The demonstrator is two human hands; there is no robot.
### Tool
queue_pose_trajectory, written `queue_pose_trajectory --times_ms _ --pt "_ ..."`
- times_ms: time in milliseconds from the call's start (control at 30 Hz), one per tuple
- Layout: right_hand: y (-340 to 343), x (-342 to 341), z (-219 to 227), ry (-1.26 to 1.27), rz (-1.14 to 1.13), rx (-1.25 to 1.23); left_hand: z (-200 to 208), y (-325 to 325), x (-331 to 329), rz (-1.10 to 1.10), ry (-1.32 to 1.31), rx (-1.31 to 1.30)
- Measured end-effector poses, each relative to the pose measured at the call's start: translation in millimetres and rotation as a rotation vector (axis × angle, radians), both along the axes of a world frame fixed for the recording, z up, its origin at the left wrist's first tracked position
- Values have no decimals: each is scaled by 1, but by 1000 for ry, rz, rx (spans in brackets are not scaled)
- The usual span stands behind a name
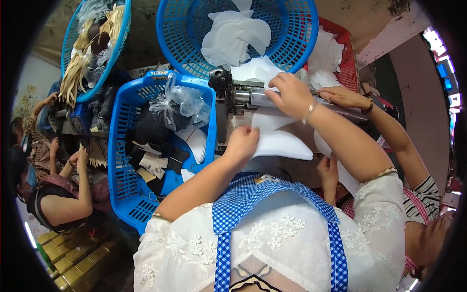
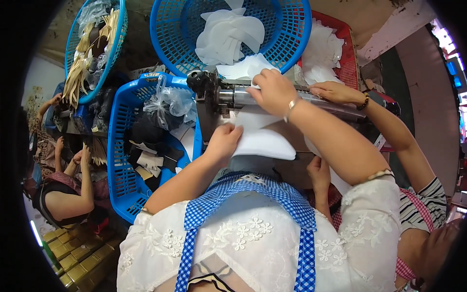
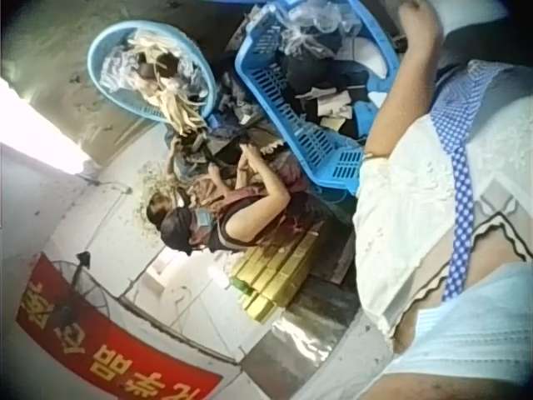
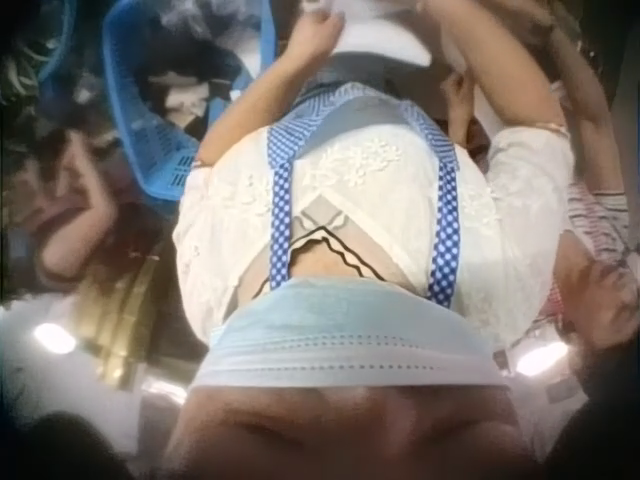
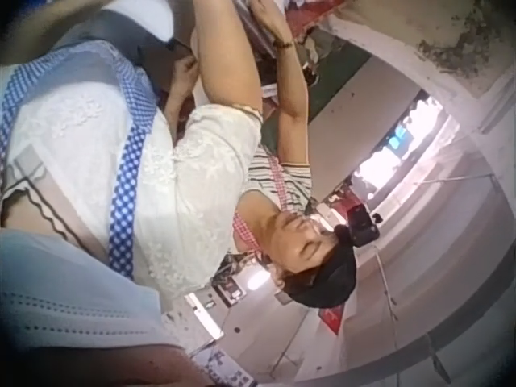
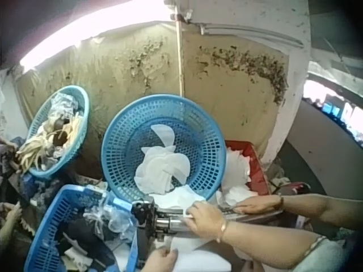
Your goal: Applying glue to white shoe components using a manual roller machine in a factory setting.
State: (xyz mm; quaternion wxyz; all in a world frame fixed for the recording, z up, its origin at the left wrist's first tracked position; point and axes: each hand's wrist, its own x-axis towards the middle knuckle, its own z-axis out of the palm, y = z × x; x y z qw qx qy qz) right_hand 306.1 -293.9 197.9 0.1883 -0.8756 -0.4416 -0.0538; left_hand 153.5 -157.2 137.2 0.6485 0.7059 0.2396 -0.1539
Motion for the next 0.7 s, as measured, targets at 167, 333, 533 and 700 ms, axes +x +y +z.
queue_pose_trajectory --times_ms 167,333,533,700 --pt "2 54 -23 589 -285 -309 26 -4 20 90 -137 128" --pt "-3 53 -10 472 -116 -165 37 35 -35 -23 -80 -58" --pt "56 104 -43 263 194 -379 45 38 -67 -81 16 -342" --pt "105 153 -88 456 77 -748 49 58 -89 97 -67 -283"
